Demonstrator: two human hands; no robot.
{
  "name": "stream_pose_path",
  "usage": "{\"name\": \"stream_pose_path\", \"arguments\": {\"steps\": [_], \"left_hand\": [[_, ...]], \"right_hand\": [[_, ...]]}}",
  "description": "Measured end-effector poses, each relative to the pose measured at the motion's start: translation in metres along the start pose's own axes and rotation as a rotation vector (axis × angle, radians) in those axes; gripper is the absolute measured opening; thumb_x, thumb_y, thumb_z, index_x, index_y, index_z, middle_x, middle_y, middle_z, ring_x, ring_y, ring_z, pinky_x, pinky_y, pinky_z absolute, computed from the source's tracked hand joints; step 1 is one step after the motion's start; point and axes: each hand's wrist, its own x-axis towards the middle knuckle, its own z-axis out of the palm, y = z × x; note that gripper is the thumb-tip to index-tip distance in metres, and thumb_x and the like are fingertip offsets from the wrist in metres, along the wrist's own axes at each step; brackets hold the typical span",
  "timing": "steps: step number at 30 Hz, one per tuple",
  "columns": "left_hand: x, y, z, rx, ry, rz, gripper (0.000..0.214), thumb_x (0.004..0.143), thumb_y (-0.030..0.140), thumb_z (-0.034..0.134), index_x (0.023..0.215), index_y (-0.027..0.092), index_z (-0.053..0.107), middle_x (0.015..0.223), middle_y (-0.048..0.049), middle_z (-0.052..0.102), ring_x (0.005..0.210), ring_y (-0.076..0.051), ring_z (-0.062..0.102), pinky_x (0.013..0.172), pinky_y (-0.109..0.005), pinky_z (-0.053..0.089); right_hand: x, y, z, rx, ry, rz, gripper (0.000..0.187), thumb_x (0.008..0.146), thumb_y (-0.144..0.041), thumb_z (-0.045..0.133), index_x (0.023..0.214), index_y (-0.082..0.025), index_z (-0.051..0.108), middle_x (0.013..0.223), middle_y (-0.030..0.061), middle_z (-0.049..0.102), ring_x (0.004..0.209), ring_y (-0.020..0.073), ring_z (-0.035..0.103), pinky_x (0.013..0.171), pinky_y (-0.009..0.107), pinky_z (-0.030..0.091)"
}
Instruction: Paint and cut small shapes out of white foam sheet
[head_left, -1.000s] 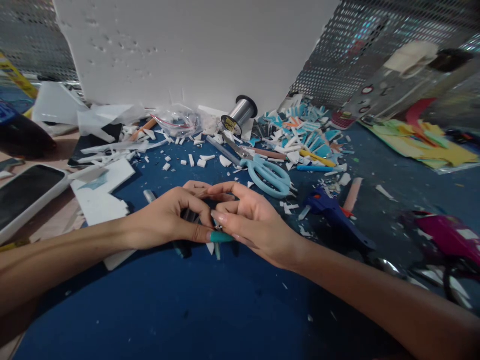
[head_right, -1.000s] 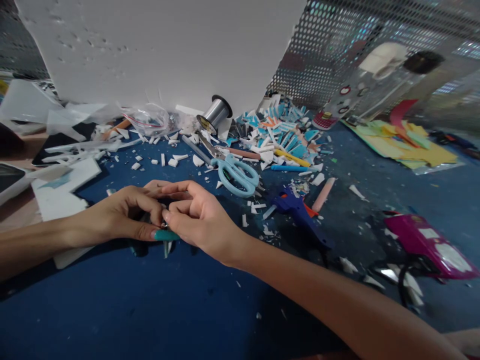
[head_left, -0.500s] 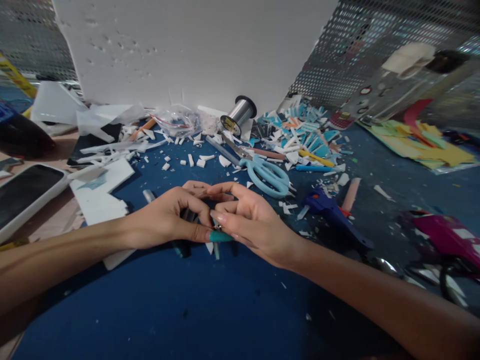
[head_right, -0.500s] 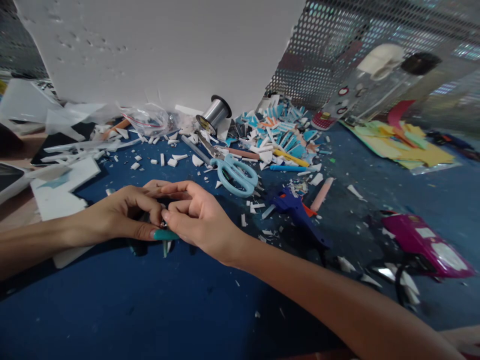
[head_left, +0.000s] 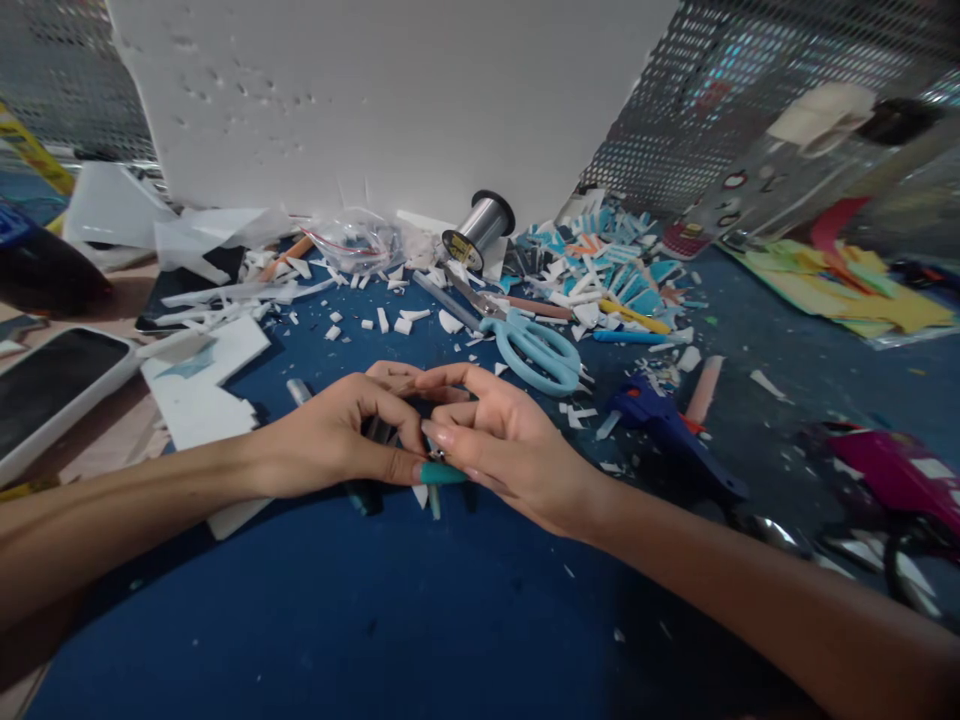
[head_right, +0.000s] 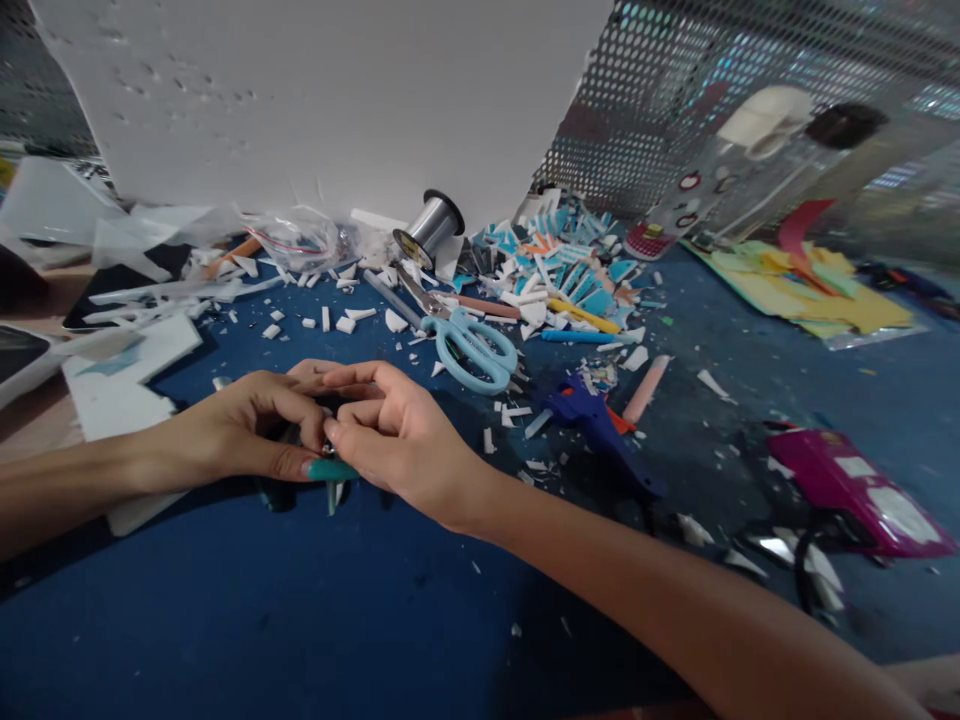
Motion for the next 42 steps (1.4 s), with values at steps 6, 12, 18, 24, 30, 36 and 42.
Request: {"name": "stream_pose_path", "arguments": {"steps": [6, 12, 18, 24, 30, 36, 42], "left_hand": [[-0.0010, -0.0003, -0.0004, 0.005, 0.008, -0.002, 0.016, 0.077, 0.028, 0.079, 0.063, 0.023, 0.074, 0.074, -0.0016, 0.069, 0.099, -0.024, 0.056, 0.085, -0.038, 0.040], [-0.0005, 0.0010, -0.0001, 0.016, 0.013, 0.013, 0.018, 0.076, 0.028, 0.080, 0.060, 0.022, 0.073, 0.079, -0.0022, 0.070, 0.104, -0.025, 0.054, 0.092, -0.040, 0.038], [-0.0006, 0.0012, -0.0002, 0.019, 0.009, 0.013, 0.018, 0.077, 0.029, 0.079, 0.061, 0.023, 0.073, 0.067, -0.0008, 0.064, 0.104, -0.026, 0.053, 0.091, -0.040, 0.037], [0.0003, 0.0011, -0.0007, 0.019, 0.007, 0.005, 0.017, 0.076, 0.028, 0.079, 0.060, 0.022, 0.074, 0.075, -0.0017, 0.069, 0.102, -0.025, 0.055, 0.090, -0.040, 0.038], [0.0000, 0.0015, 0.0002, 0.020, 0.013, 0.005, 0.017, 0.076, 0.028, 0.079, 0.061, 0.023, 0.074, 0.077, -0.0012, 0.070, 0.109, -0.026, 0.053, 0.095, -0.041, 0.036], [-0.0003, 0.0019, 0.0003, -0.004, -0.002, -0.003, 0.017, 0.076, 0.027, 0.078, 0.060, 0.022, 0.073, 0.072, -0.0014, 0.068, 0.102, -0.025, 0.055, 0.086, -0.038, 0.040], [0.0009, 0.0020, 0.0003, -0.020, -0.015, -0.003, 0.018, 0.077, 0.026, 0.078, 0.060, 0.022, 0.073, 0.063, 0.0002, 0.062, 0.092, -0.022, 0.056, 0.079, -0.035, 0.041]], "right_hand": [[-0.0005, -0.0008, 0.0005, 0.012, -0.011, -0.018, 0.029, 0.083, -0.014, 0.064, 0.107, -0.017, 0.050, 0.058, -0.0117, 0.051, 0.045, 0.0032, 0.030, 0.044, 0.019, 0.022], [-0.0003, 0.0003, -0.0002, 0.002, 0.000, 0.005, 0.029, 0.083, -0.015, 0.066, 0.108, -0.018, 0.050, 0.061, -0.0098, 0.053, 0.048, 0.0043, 0.032, 0.046, 0.019, 0.023], [0.0000, 0.0007, -0.0002, 0.018, 0.018, 0.028, 0.032, 0.083, -0.016, 0.069, 0.109, -0.019, 0.051, 0.065, -0.0079, 0.056, 0.051, 0.0049, 0.034, 0.048, 0.020, 0.025], [0.0004, 0.0017, -0.0007, 0.016, 0.010, 0.017, 0.027, 0.087, -0.017, 0.065, 0.109, -0.019, 0.050, 0.063, -0.0087, 0.054, 0.050, 0.0050, 0.032, 0.048, 0.019, 0.025], [0.0000, 0.0008, -0.0011, 0.001, 0.007, 0.023, 0.027, 0.087, -0.017, 0.065, 0.109, -0.019, 0.050, 0.063, -0.0081, 0.054, 0.050, 0.0056, 0.033, 0.048, 0.020, 0.025], [-0.0003, 0.0010, -0.0014, 0.006, -0.001, 0.010, 0.030, 0.084, -0.017, 0.067, 0.109, -0.020, 0.051, 0.062, -0.0092, 0.051, 0.051, 0.0061, 0.032, 0.048, 0.021, 0.025], [0.0002, 0.0002, -0.0005, 0.002, 0.011, 0.019, 0.030, 0.084, -0.017, 0.067, 0.108, -0.020, 0.050, 0.062, -0.0087, 0.054, 0.049, 0.0052, 0.032, 0.047, 0.020, 0.024]]}}
